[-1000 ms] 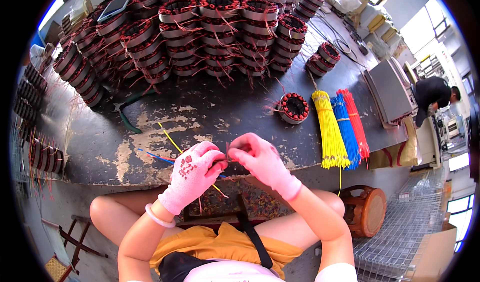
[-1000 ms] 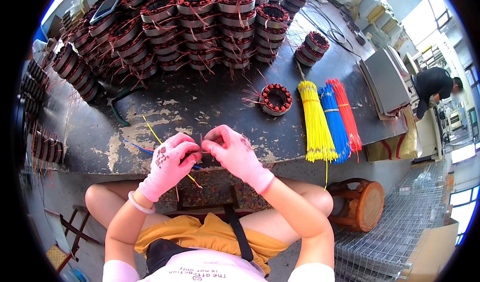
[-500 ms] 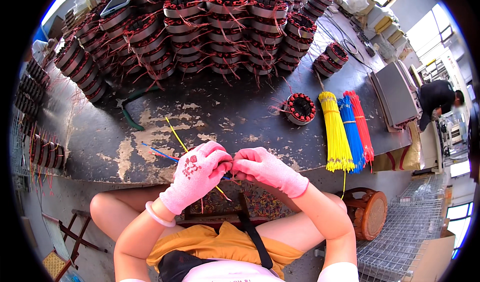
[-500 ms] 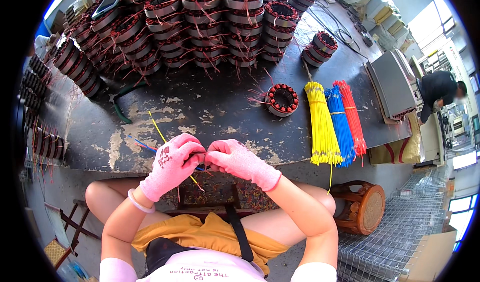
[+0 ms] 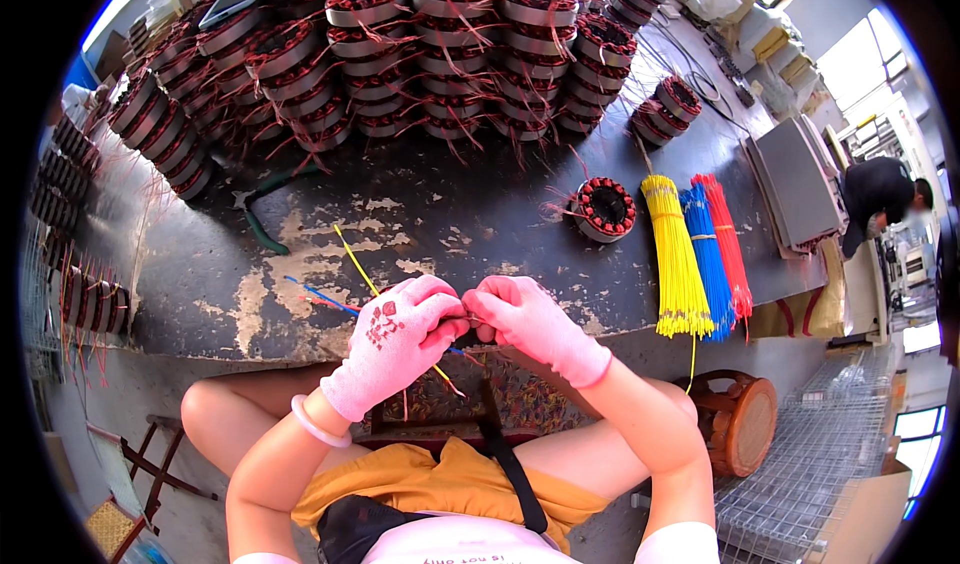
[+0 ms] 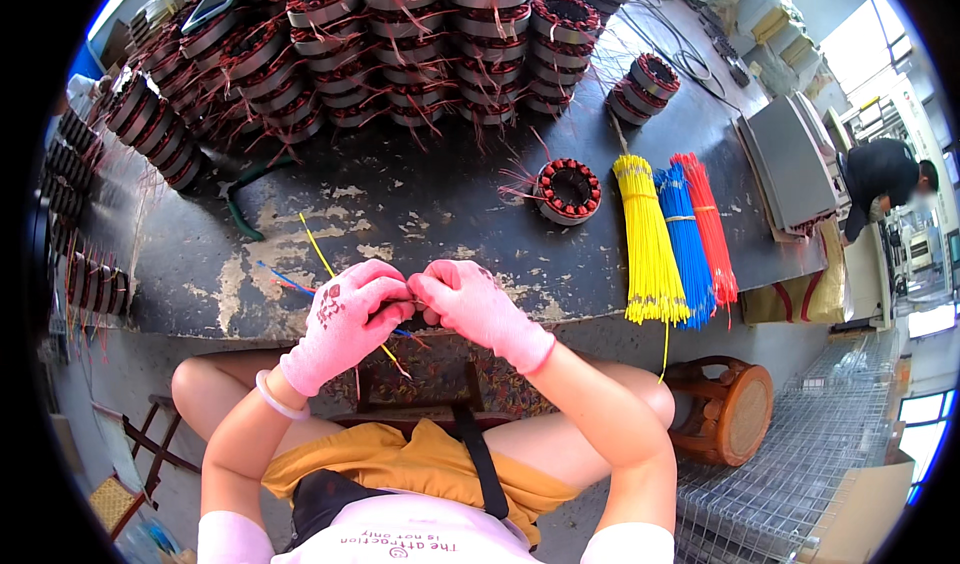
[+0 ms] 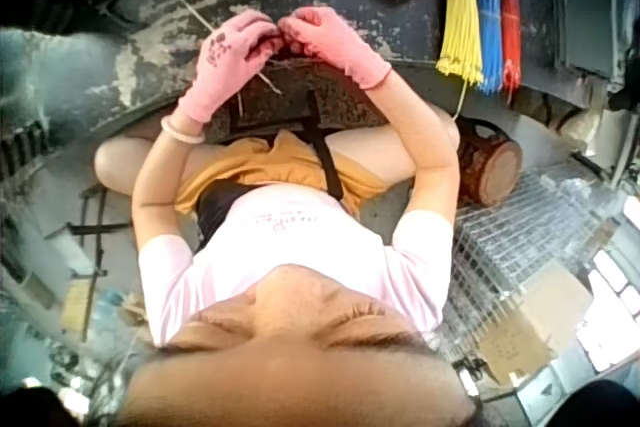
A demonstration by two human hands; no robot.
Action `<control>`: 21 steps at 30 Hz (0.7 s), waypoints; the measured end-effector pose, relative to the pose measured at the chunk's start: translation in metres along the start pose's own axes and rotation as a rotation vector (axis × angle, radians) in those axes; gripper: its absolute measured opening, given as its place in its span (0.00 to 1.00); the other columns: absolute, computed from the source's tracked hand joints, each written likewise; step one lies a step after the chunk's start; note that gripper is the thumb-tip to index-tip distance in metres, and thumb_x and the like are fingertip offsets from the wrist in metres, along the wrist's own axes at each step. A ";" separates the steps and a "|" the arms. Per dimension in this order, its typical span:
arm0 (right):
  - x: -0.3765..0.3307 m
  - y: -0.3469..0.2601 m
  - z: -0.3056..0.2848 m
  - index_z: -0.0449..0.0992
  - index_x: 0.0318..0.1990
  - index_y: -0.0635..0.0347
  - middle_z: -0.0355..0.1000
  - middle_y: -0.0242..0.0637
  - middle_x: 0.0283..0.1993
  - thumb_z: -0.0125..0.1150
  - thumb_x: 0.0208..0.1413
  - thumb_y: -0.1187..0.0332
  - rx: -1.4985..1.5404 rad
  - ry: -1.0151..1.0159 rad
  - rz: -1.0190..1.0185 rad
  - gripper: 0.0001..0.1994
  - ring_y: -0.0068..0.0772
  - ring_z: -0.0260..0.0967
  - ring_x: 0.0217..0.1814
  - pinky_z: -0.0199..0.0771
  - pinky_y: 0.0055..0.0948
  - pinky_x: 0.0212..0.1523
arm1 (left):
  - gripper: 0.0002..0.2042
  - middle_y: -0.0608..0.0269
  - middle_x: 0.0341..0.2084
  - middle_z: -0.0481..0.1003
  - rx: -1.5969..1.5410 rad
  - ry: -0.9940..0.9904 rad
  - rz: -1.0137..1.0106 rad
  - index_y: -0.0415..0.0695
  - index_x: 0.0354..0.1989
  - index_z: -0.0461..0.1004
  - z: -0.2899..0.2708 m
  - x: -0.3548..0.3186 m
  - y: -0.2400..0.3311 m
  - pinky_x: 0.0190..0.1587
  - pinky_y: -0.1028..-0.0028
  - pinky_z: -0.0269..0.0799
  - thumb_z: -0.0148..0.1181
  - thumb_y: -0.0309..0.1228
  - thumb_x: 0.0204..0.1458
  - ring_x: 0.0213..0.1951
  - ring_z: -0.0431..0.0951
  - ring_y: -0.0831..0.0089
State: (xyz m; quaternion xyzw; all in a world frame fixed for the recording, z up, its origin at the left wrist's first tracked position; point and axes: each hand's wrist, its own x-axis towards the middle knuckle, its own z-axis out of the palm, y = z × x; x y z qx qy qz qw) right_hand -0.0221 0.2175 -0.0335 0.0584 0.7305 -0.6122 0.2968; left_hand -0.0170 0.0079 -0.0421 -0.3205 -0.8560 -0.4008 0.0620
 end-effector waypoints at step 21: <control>-0.020 0.015 -0.001 0.78 0.42 0.58 0.75 0.33 0.32 0.65 0.58 0.63 -0.568 0.187 -0.583 0.10 0.32 0.74 0.33 0.73 0.30 0.36 | 0.06 0.62 0.36 0.77 -0.042 -0.023 -0.040 0.45 0.36 0.79 -0.002 0.001 0.002 0.40 0.63 0.77 0.67 0.25 0.50 0.39 0.80 0.57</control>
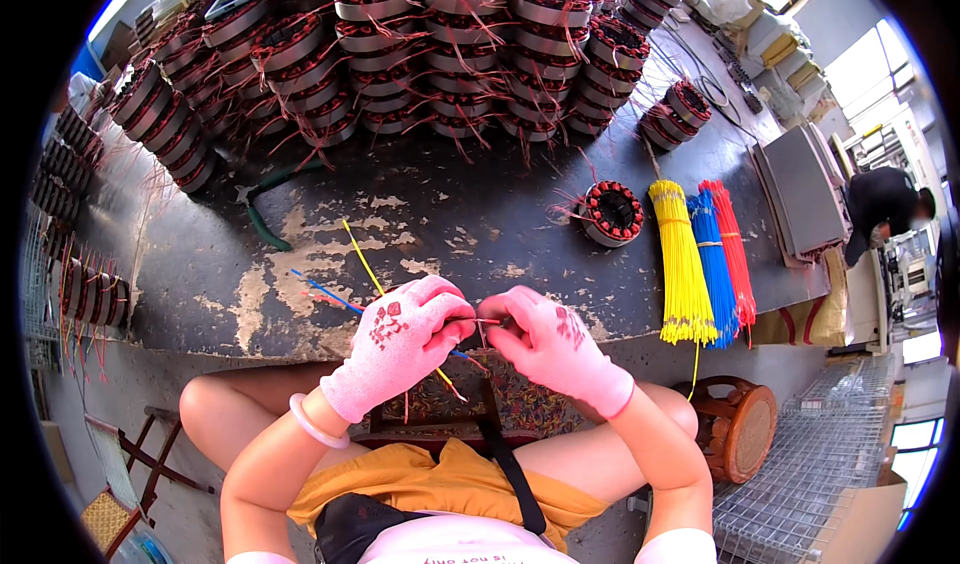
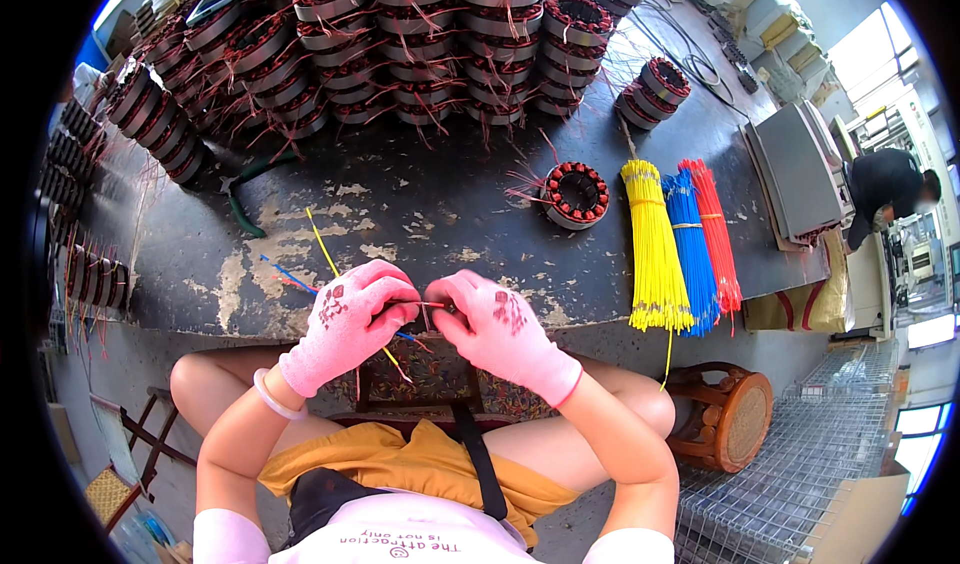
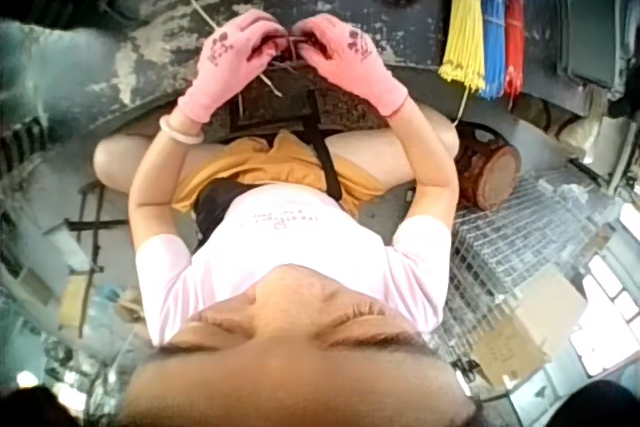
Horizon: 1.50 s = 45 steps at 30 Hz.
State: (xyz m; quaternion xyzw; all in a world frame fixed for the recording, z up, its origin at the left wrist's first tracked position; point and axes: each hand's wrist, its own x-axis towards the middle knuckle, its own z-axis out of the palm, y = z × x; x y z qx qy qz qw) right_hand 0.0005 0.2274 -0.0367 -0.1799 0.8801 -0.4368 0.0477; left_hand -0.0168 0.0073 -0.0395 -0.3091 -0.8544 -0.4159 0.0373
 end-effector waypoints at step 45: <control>-0.047 -0.001 -0.030 0.79 0.31 0.60 0.77 0.36 0.29 0.62 0.65 0.61 -0.162 0.007 0.249 0.13 0.27 0.73 0.25 0.71 0.30 0.27 | 0.06 0.64 0.33 0.78 0.056 -0.026 0.059 0.47 0.35 0.80 -0.002 -0.003 0.001 0.40 0.63 0.77 0.66 0.23 0.49 0.37 0.80 0.60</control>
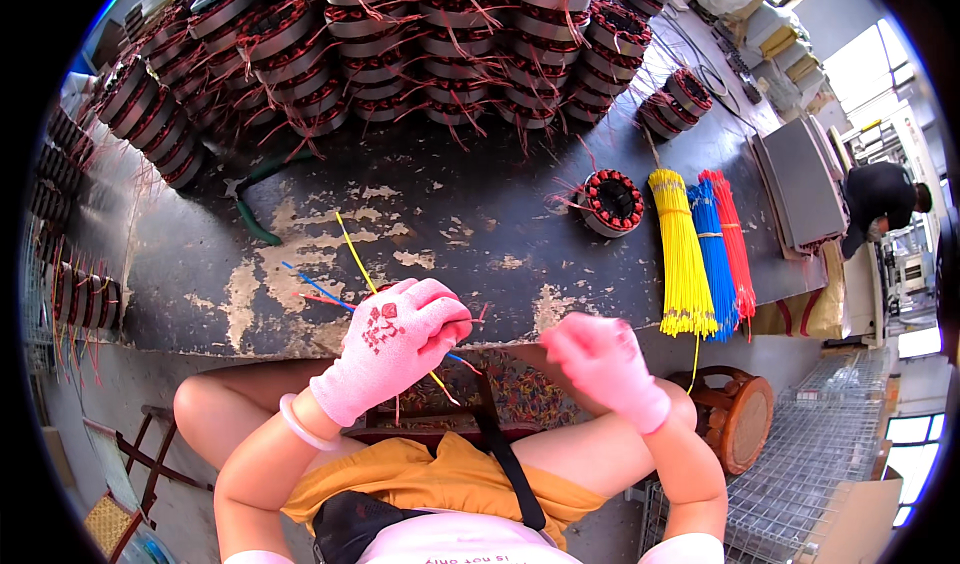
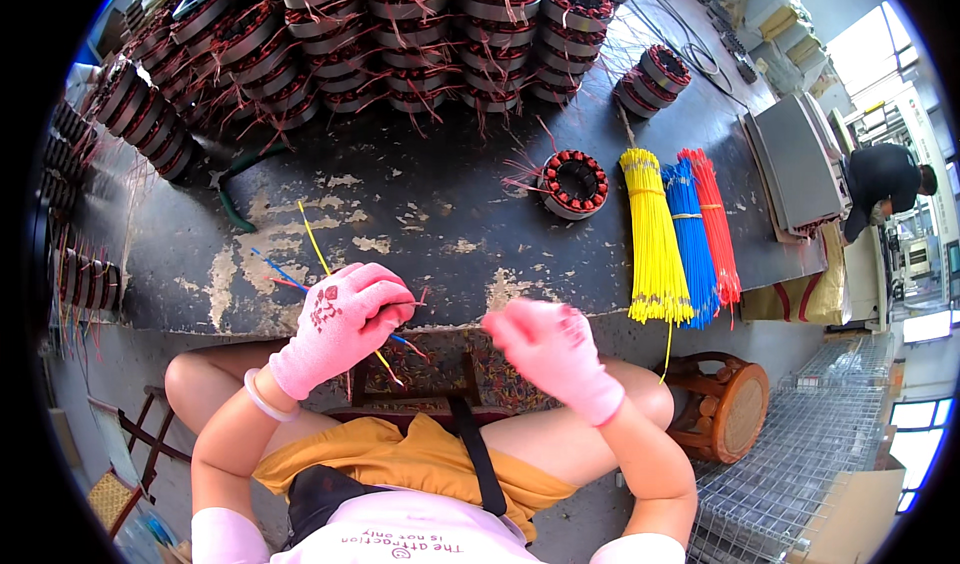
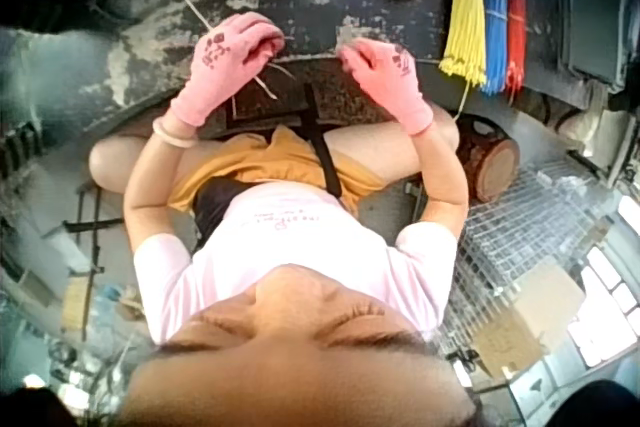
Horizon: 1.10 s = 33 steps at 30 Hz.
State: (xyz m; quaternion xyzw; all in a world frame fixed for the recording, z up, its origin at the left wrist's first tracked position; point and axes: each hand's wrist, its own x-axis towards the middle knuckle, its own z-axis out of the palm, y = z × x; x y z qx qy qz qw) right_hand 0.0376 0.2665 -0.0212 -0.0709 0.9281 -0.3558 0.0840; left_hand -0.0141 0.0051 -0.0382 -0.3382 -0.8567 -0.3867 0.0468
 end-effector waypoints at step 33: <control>0.028 -0.023 0.033 0.83 0.37 0.52 0.74 0.31 0.27 0.71 0.55 0.58 -0.048 0.195 -0.231 0.10 0.36 0.73 0.29 0.72 0.33 0.31 | 0.06 0.64 0.34 0.79 -0.025 -0.037 -0.002 0.46 0.35 0.79 -0.002 0.002 -0.001 0.38 0.63 0.76 0.66 0.23 0.48 0.36 0.79 0.59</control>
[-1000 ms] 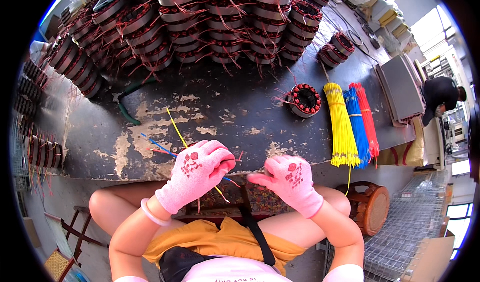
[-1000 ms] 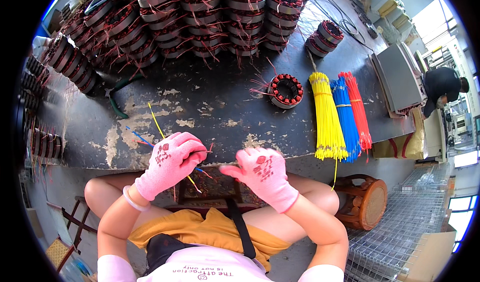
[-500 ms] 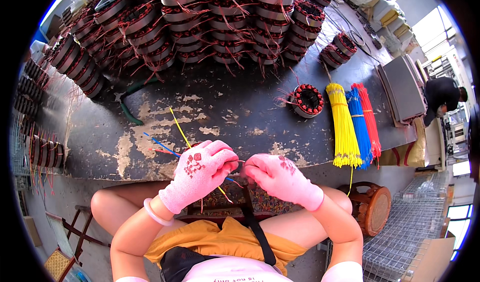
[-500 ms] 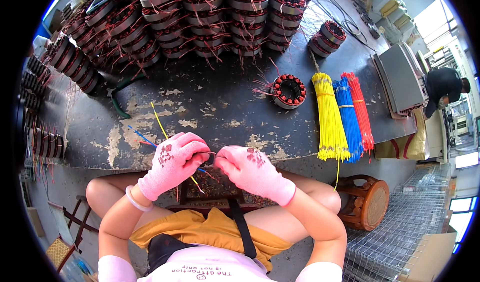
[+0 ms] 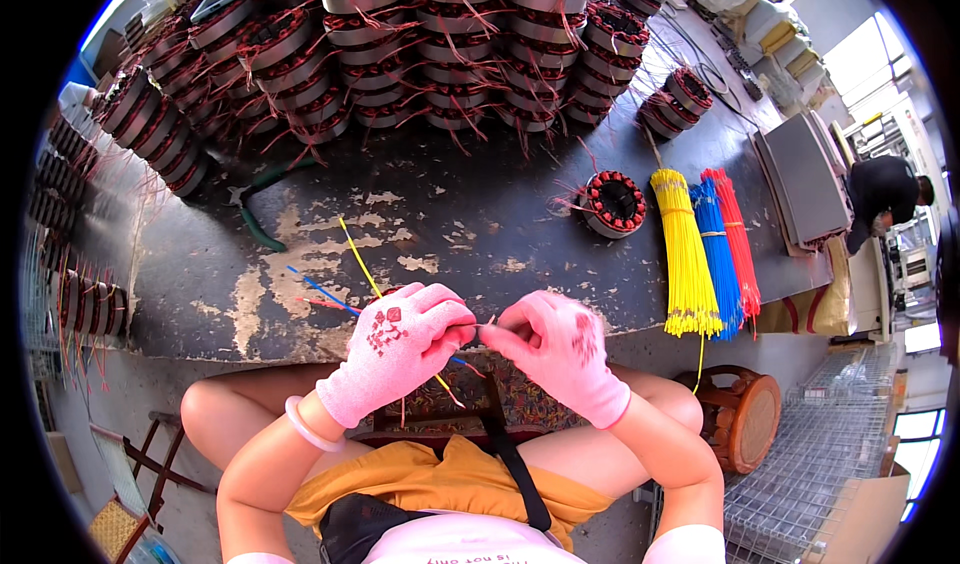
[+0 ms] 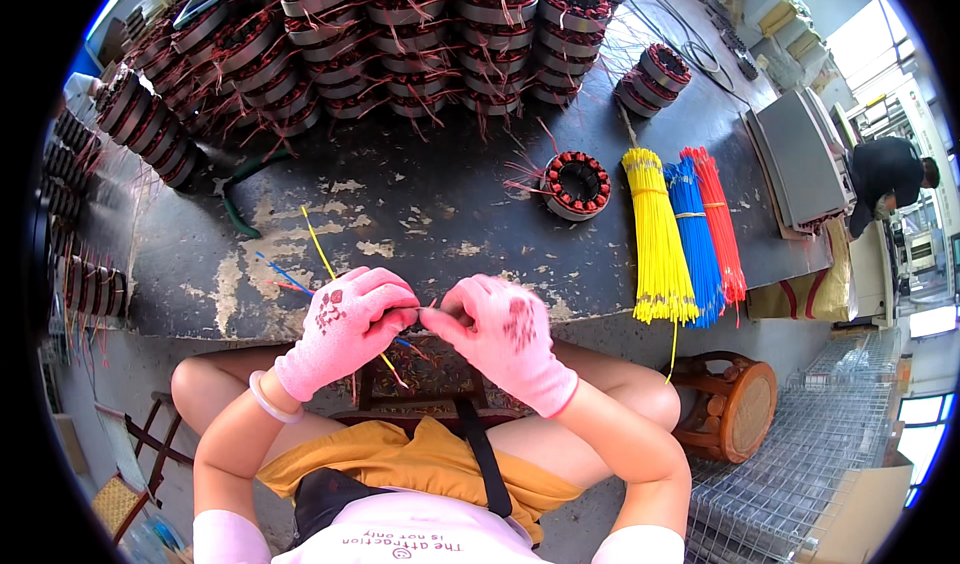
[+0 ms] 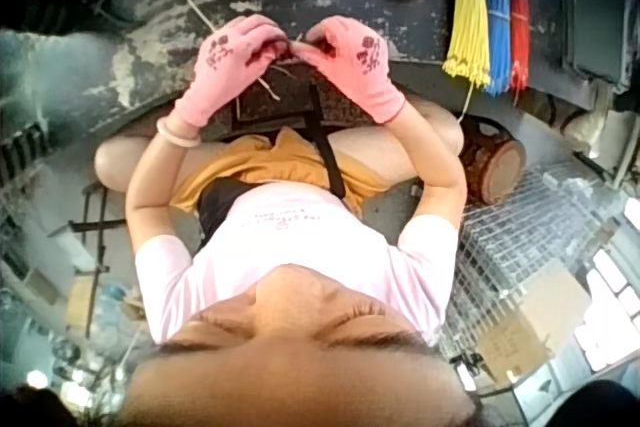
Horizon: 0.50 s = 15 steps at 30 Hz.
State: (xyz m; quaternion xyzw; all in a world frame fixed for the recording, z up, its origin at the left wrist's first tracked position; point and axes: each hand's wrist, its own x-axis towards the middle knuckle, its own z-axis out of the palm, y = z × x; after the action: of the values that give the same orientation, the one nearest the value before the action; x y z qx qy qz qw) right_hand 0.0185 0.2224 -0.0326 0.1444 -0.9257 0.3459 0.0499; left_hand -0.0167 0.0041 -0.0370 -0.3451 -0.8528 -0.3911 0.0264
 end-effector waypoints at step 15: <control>0.006 -0.002 -0.011 0.79 0.46 0.55 0.75 0.31 0.36 0.67 0.58 0.60 -0.324 -0.136 -0.222 0.13 0.29 0.74 0.37 0.72 0.29 0.38 | 0.06 0.66 0.33 0.77 0.047 0.029 0.037 0.47 0.35 0.78 0.003 0.000 -0.001 0.38 0.63 0.76 0.67 0.26 0.50 0.35 0.78 0.61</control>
State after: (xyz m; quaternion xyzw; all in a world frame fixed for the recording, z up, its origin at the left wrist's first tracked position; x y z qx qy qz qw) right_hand 0.0137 0.2263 -0.0221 0.2588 -0.9489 0.1742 0.0479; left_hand -0.0168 0.0054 -0.0396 -0.3545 -0.8547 -0.3754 0.0540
